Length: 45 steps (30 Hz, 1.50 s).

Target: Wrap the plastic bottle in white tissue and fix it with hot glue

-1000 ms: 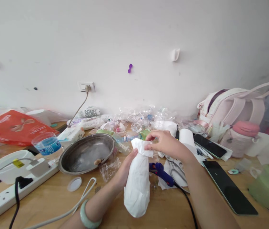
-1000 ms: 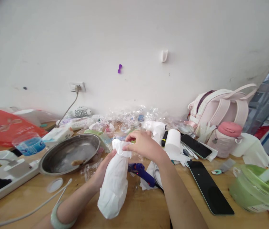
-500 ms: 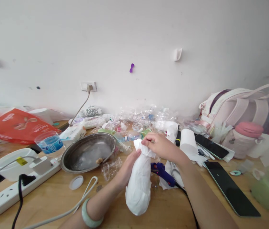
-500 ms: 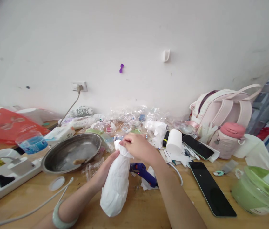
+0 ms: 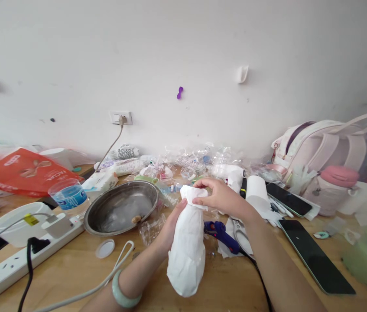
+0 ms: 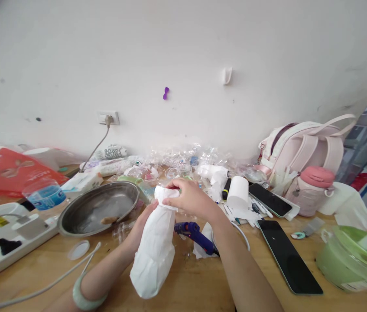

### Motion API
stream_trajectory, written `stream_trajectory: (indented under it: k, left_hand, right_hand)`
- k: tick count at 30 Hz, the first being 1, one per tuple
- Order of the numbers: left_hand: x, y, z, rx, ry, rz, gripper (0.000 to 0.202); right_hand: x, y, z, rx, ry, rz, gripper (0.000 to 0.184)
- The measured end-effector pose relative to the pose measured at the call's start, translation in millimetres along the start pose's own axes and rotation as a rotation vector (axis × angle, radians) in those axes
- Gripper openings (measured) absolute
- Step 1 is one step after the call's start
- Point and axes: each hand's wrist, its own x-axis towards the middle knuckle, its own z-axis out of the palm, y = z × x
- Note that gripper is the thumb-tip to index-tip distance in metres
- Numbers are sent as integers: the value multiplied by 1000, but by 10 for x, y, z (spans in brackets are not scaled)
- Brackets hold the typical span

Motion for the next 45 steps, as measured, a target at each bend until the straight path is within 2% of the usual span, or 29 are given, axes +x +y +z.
stream_trajectory:
  k: [7,13,19,24,28,35,41,45]
  left_hand:
    - [-8,10,5,-5,48,35,39]
    - [-17,16,20,42,59,139,38]
    - [7,-27,-32,85,37,152,48]
    - [27,-40,-73,175,29,149,42]
    - [43,-16,-65,200,50,157,46]
    - [72,-12,-85,89,1,50,47]
    - [24,11,-65,59,-4,-102,44]
    - [8,7,-65,67,-24,-124,47]
  right_hand:
    - [8,8,42,-109,36,-4,22]
    - [-30,-66,68,-199,61,34,22]
    - [-32,-91,82,-279,85,23,17]
    - [-24,-68,71,-278,75,25,21]
    - [-28,-61,84,-275,91,12,22]
    - [-26,-34,60,-222,82,-20,25]
    - [-61,-36,6,-194,39,-55,32]
    - [-58,-26,14,-226,31,-64,36]
